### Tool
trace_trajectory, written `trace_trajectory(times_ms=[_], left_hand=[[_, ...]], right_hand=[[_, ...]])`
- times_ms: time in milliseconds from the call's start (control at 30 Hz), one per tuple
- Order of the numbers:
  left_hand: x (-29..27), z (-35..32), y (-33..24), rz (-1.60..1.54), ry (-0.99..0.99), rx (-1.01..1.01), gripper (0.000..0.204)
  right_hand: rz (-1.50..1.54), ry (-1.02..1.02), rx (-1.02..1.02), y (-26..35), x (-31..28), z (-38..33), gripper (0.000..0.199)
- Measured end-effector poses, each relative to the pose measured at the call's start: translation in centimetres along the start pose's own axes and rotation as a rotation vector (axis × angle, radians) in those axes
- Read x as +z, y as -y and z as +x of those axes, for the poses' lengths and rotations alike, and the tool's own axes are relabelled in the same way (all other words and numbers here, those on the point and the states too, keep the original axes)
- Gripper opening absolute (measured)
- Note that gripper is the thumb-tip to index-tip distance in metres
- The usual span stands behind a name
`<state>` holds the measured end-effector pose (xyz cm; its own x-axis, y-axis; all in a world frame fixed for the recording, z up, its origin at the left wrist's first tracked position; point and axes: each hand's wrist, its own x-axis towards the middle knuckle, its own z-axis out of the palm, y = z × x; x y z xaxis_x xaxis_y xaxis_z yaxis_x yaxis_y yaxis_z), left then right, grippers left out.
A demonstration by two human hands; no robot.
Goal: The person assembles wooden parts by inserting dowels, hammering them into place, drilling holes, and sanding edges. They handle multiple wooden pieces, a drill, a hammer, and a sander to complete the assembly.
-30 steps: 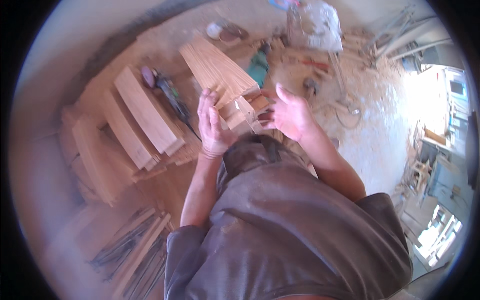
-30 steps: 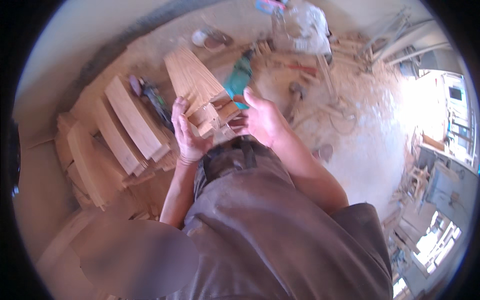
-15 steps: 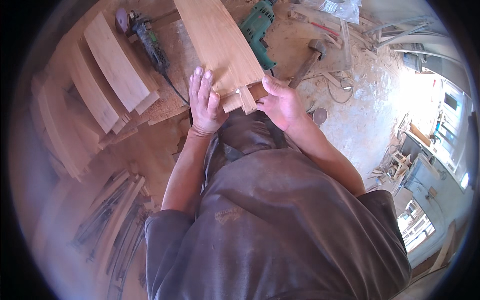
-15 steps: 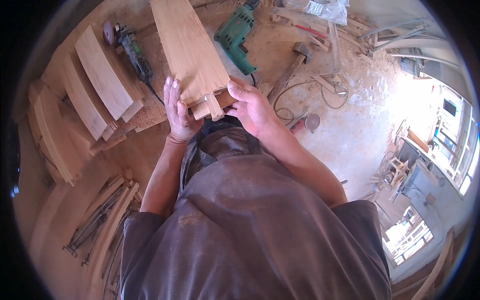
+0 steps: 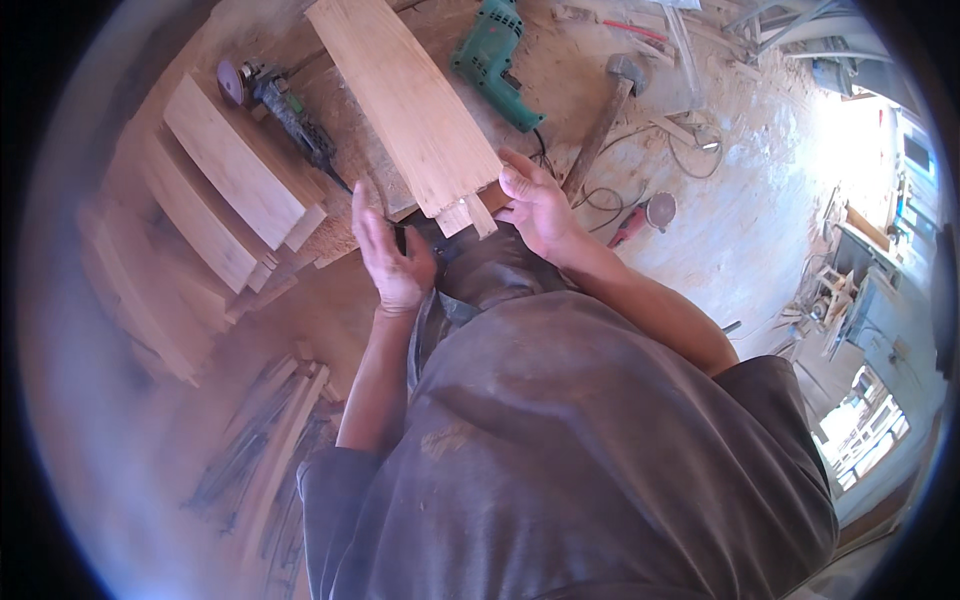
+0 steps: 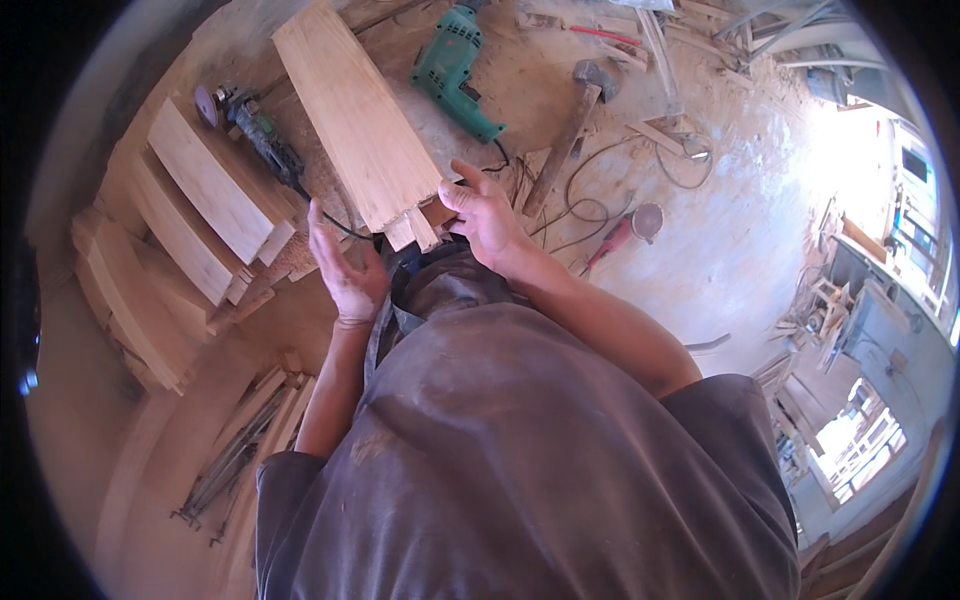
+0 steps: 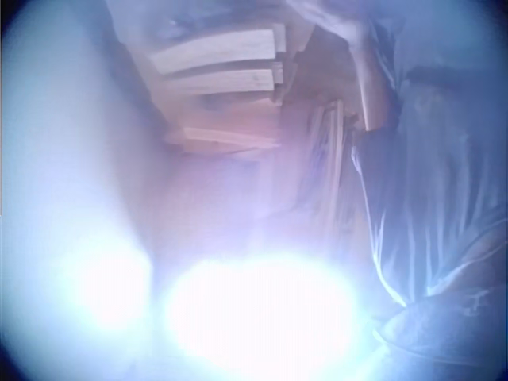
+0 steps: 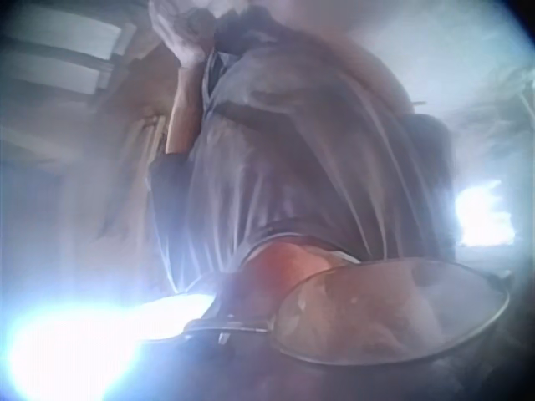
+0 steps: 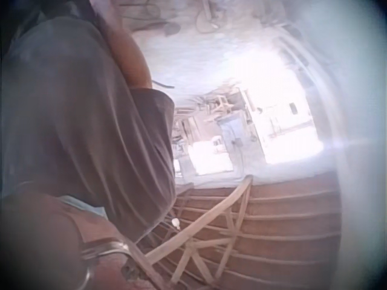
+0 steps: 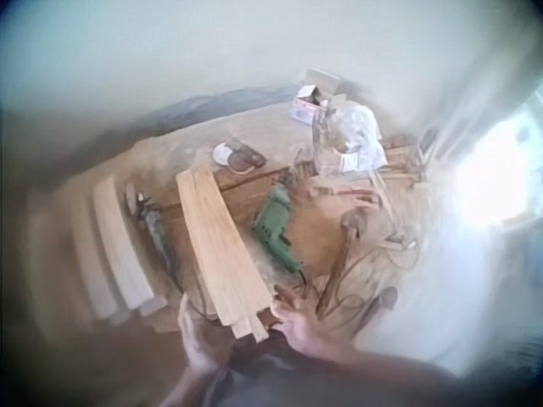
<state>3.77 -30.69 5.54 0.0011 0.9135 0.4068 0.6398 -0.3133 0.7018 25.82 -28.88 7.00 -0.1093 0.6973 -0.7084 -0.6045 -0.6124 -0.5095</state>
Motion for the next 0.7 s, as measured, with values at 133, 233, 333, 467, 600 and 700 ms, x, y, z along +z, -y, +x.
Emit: trace_trajectory(times_ms=[133, 233, 333, 467, 600, 700], left_hand=[[-0.8, 1.1, 1.1, -0.24, 0.042, -0.681, 0.07], [-0.1, 5.0, 2.3, -0.574, 0.068, -1.058, 0.073], [1.9, 8.4, 4.2, -0.867, 0.194, -1.186, 0.069], [4.5, 12.4, 5.7, -1.198, 0.177, -1.202, 0.061], [5.4, 15.6, 4.7, -1.172, 0.157, -1.208, 0.053], [5.2, 16.7, 5.7, -1.232, 0.153, -1.165, 0.054]], right_hand=[[0.041, 0.004, -0.034, -1.5, -1.4, 0.9, 0.09], [0.072, 0.023, -0.047, -1.9, -1.9, 1.0, 0.091], [0.001, -0.004, -0.03, -2.0, -2.0, 1.0, 0.091], [0.023, 0.0, -0.072, -1.8, -0.4, 0.4, 0.09], [-0.013, -0.024, -0.096, -1.3, 0.8, 0.1, 0.082], [-0.068, -0.02, -0.088, 0.5, 3.1, -1.4, 0.07]])
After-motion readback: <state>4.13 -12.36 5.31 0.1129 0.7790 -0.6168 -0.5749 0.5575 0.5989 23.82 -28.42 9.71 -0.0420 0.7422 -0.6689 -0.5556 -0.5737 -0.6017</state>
